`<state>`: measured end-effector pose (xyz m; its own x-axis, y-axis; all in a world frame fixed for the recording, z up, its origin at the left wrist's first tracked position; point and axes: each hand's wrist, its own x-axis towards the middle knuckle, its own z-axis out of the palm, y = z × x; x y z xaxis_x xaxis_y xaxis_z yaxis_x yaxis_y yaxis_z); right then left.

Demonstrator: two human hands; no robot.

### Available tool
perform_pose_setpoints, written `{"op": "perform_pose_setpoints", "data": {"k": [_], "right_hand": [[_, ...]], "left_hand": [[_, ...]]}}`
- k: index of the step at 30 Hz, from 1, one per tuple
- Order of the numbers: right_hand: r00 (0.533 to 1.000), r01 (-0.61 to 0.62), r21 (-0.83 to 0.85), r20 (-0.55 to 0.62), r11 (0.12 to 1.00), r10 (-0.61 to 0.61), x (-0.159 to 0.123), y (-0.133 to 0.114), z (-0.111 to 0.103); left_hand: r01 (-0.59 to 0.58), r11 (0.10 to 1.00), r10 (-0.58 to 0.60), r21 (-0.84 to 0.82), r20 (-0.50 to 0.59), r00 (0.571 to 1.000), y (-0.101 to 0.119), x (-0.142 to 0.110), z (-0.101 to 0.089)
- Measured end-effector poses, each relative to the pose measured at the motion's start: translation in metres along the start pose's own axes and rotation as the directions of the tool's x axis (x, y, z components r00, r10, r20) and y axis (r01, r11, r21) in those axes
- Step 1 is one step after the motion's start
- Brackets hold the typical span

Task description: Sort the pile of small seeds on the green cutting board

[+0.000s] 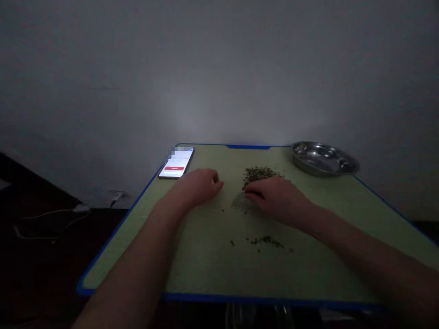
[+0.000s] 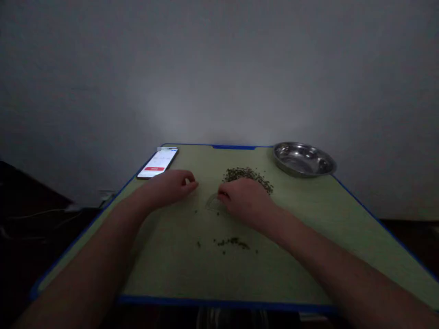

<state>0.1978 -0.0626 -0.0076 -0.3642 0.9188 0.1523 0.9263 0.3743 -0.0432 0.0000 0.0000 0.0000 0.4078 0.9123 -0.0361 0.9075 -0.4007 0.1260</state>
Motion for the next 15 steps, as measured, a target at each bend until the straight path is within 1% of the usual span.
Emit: {"op": "perform_pose_setpoints", "data": {"k": [4,7,9,11,15], "right_hand": [[0.995,0.101,0.077,0.018,0.992,-0.103,0.019,-0.008,0.004],[0.982,0.191,0.089,0.000,0.978,-0.191,0.028,-0.015,0.006],[0.971,0.239,0.075,-0.011,0.968,-0.239,0.031,-0.019,0.006],[0.957,0.288,0.100,-0.007,0.952,-0.289,0.032,-0.022,0.006],[0.921,0.373,0.237,0.020,0.897,-0.388,0.031,-0.023,0.003]], "left_hand": [[-0.021,1.000,0.021,0.007,-0.003,1.000,-0.004,0.000,0.002],[0.024,0.999,-0.023,0.043,-0.026,0.999,-0.007,0.000,0.002],[0.077,0.994,-0.073,0.074,-0.054,0.996,-0.009,0.001,0.002],[0.111,0.990,-0.104,0.090,-0.076,0.992,-0.010,0.001,0.001],[0.108,0.991,-0.102,0.082,-0.071,0.992,-0.011,0.001,0.001]]}}
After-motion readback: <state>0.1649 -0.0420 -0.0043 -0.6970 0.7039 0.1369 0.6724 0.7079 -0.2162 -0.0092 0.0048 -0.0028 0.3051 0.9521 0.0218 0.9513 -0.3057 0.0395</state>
